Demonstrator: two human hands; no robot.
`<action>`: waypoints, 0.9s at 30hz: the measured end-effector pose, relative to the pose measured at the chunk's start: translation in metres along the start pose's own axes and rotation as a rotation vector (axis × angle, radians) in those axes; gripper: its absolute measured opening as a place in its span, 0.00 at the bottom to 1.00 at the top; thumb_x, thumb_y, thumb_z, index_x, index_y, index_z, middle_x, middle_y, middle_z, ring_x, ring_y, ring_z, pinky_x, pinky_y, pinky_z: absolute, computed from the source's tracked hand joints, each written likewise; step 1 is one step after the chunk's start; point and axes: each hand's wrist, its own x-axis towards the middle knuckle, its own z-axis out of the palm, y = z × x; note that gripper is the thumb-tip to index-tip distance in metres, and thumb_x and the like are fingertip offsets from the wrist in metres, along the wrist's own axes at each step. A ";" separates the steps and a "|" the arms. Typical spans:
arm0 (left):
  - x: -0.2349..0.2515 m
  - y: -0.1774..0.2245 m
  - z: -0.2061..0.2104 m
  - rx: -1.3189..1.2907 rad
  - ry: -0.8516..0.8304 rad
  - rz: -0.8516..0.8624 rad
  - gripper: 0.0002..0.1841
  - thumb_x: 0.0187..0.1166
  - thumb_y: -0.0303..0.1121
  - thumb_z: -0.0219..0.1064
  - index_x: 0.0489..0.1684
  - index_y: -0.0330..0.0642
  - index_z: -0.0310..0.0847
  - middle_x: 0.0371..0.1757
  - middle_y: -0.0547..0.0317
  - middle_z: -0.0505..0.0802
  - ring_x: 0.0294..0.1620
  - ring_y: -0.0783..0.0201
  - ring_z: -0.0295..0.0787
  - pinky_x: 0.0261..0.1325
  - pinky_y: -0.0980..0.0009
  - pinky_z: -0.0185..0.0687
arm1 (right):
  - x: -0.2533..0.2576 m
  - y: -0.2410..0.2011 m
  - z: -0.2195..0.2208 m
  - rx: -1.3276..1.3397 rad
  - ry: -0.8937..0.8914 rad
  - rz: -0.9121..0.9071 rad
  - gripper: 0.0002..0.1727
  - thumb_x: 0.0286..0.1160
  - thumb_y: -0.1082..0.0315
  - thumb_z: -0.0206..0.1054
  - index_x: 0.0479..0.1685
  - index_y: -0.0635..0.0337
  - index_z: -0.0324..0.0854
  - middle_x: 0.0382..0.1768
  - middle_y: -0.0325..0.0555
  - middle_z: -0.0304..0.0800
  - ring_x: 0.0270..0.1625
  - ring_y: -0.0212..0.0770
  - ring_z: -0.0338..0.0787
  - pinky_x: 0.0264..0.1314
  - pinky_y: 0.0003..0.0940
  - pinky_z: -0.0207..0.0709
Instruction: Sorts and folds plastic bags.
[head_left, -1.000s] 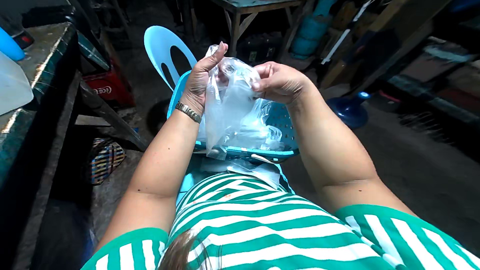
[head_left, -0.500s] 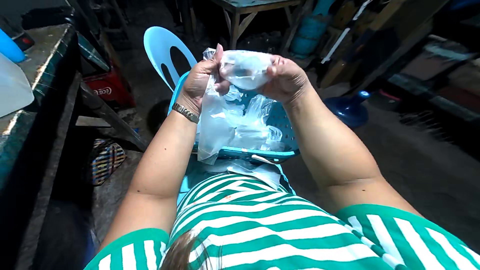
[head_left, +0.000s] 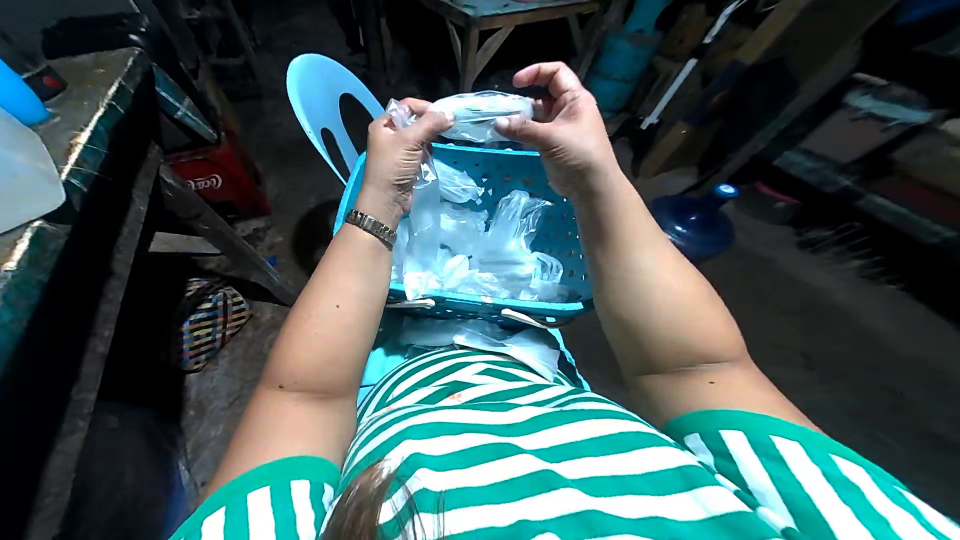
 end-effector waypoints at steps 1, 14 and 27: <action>0.000 -0.001 0.000 0.023 0.002 0.008 0.04 0.75 0.22 0.70 0.39 0.40 0.84 0.33 0.66 0.90 0.30 0.77 0.83 0.35 0.80 0.80 | 0.001 0.003 -0.003 -0.063 0.036 -0.048 0.20 0.66 0.79 0.74 0.57 0.65 0.76 0.47 0.39 0.87 0.46 0.28 0.89 0.55 0.27 0.87; 0.002 0.003 -0.004 -0.459 -0.171 -0.165 0.31 0.96 0.49 0.25 0.58 0.40 0.77 0.40 0.59 0.88 0.39 0.66 0.89 0.47 0.70 0.89 | -0.004 -0.002 0.002 -0.647 -0.183 0.235 0.20 0.90 0.55 0.60 0.53 0.63 0.90 0.47 0.52 0.93 0.50 0.45 0.90 0.61 0.51 0.80; -0.007 0.000 0.007 -0.048 -0.099 -0.103 0.03 0.82 0.23 0.66 0.47 0.37 0.83 0.36 0.64 0.91 0.34 0.74 0.89 0.42 0.77 0.88 | -0.007 0.003 0.015 -0.363 -0.045 0.017 0.07 0.81 0.66 0.69 0.41 0.60 0.89 0.33 0.32 0.91 0.34 0.18 0.85 0.46 0.21 0.82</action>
